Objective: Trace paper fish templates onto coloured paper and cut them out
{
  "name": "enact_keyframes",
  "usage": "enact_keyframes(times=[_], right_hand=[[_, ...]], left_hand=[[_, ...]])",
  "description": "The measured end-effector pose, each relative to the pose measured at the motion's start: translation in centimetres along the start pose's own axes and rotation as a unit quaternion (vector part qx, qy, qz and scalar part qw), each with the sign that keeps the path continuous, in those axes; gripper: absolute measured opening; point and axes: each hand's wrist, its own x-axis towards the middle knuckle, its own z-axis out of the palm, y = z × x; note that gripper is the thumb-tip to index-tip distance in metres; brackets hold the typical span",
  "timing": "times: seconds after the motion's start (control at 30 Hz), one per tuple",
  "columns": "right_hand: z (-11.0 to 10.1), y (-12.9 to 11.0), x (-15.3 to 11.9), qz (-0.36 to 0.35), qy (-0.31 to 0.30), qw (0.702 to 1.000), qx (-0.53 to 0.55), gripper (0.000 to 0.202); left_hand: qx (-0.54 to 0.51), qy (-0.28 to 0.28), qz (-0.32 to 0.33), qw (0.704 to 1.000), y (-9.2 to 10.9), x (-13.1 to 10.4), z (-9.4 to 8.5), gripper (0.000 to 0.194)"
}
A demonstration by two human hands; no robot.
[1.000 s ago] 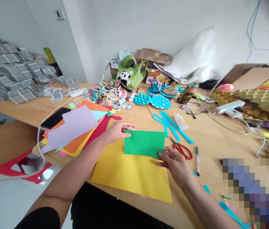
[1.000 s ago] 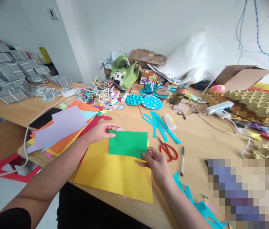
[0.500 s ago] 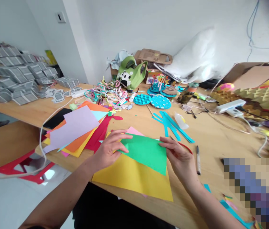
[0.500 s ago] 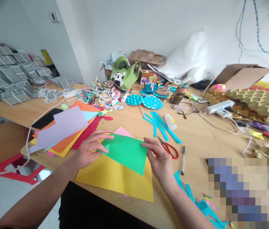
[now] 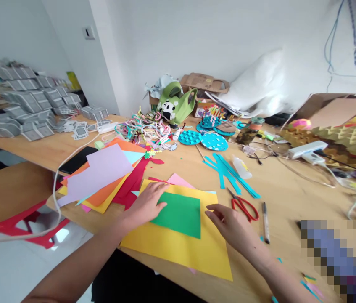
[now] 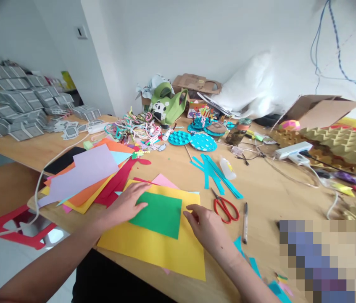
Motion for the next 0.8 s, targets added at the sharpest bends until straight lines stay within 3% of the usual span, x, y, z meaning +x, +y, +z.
enact_keyframes(times=[0.1, 0.17, 0.27, 0.33, 0.5, 0.8], right_hand=[[-0.1, -0.2, 2.4, -0.097, 0.041, 0.994, -0.007, 0.032], [0.5, -0.5, 4.6, -0.148, 0.035, 0.988, -0.013, 0.032], [2.2, -1.1, 8.3, -0.16, 0.0, 0.987, -0.03, 0.038], [3.4, -1.3, 10.3, -0.149, -0.005, 0.988, -0.045, 0.037], [4.9, -1.5, 12.6, -0.149, -0.008, 0.988, -0.022, 0.033], [3.6, -1.3, 13.2, -0.069, -0.034, 0.994, 0.077, 0.033]], left_hand=[[0.059, -0.03, 0.018, 0.998, 0.7, -1.7, -0.6, 0.06], [0.075, -0.106, 0.055, 0.99, 1.4, -3.4, -1.1, 0.087], [0.072, -0.203, 0.124, 0.969, 2.4, -6.1, -0.9, 0.107], [0.069, -0.238, 0.148, 0.958, 2.5, -7.5, -0.1, 0.112], [0.082, -0.22, 0.175, 0.956, 1.4, -8.5, 1.6, 0.113], [0.115, -0.13, 0.247, 0.953, 0.0, -6.6, 1.8, 0.085]])
